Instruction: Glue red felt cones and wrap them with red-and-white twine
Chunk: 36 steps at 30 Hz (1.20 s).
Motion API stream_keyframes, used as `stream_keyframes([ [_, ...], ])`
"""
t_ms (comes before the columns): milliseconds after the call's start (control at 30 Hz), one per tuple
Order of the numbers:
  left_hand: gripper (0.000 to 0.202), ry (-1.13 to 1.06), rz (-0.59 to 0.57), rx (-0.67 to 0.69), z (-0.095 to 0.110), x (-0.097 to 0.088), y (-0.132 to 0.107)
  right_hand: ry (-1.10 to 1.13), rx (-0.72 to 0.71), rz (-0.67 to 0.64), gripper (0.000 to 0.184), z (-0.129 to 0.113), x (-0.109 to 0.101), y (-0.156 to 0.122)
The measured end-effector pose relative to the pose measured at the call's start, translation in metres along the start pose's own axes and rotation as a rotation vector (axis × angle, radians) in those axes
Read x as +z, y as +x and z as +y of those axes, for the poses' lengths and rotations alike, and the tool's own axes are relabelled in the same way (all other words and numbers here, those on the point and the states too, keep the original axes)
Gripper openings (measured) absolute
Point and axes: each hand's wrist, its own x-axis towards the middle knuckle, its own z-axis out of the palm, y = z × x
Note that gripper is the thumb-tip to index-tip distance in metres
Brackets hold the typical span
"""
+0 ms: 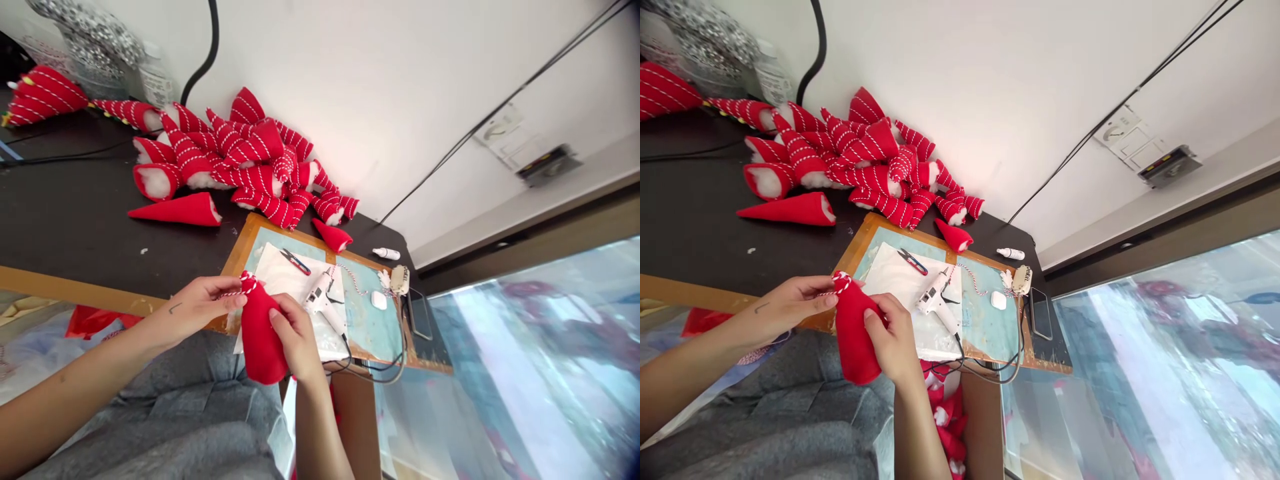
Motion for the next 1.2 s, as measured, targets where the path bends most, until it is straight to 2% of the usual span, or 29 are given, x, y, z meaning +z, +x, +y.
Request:
stream_keyframes([
  [133, 0.053, -0.068, 0.028, -0.014, -0.001, 0.005, -0.010, 0.112, 0.018, -0.033, 0.034, 0.003, 0.010, -0.010],
  [267, 0.056, -0.068, 0.095, 0.017, -0.005, 0.006, -0.022, -0.002, -0.029, 0.078, 0.069, 0.005, 0.027, -0.024],
  [333, 0.056, -0.056, 0.101, 0.035, -0.008, 0.005, -0.029, -0.052, -0.023, 0.137, 0.062, 0.005, 0.035, -0.031],
  [400, 0.055, -0.043, 0.079, 0.051, -0.013, 0.004, -0.038, -0.040, -0.030, 0.146, 0.041, 0.005, 0.040, -0.040],
  [467, 0.052, -0.032, 0.021, 0.067, -0.020, 0.003, -0.047, -0.009, -0.053, 0.099, 0.026, 0.006, 0.041, -0.050],
  [533, 0.048, -0.024, -0.067, 0.067, -0.028, 0.002, -0.058, 0.017, -0.064, 0.026, 0.021, 0.009, 0.042, -0.062],
  [633, 0.044, -0.001, -0.119, 0.078, -0.038, 0.005, -0.076, 0.058, -0.051, -0.034, 0.023, 0.017, 0.046, -0.081],
  [700, 0.045, 0.018, -0.086, 0.092, -0.044, 0.008, -0.088, 0.030, -0.068, 0.005, 0.030, 0.023, 0.052, -0.094],
  [800, 0.048, 0.049, -0.035, 0.086, -0.054, 0.009, -0.103, -0.086, -0.094, 0.098, 0.065, 0.029, 0.065, -0.111],
  [833, 0.049, 0.058, -0.033, 0.082, -0.057, 0.009, -0.107, -0.109, -0.090, 0.111, 0.069, 0.029, 0.068, -0.116],
  [1000, 0.052, 0.076, -0.084, 0.092, -0.067, 0.002, -0.123, -0.061, -0.070, 0.080, 0.030, 0.028, 0.075, -0.131],
  [1100, 0.055, 0.055, -0.162, 0.077, -0.064, 0.002, -0.129, 0.083, -0.022, -0.008, 0.026, 0.029, 0.071, -0.135],
  [1200, 0.050, 0.053, -0.186, 0.103, -0.063, 0.005, -0.131, 0.310, 0.068, -0.088, 0.028, 0.032, 0.067, -0.137],
])
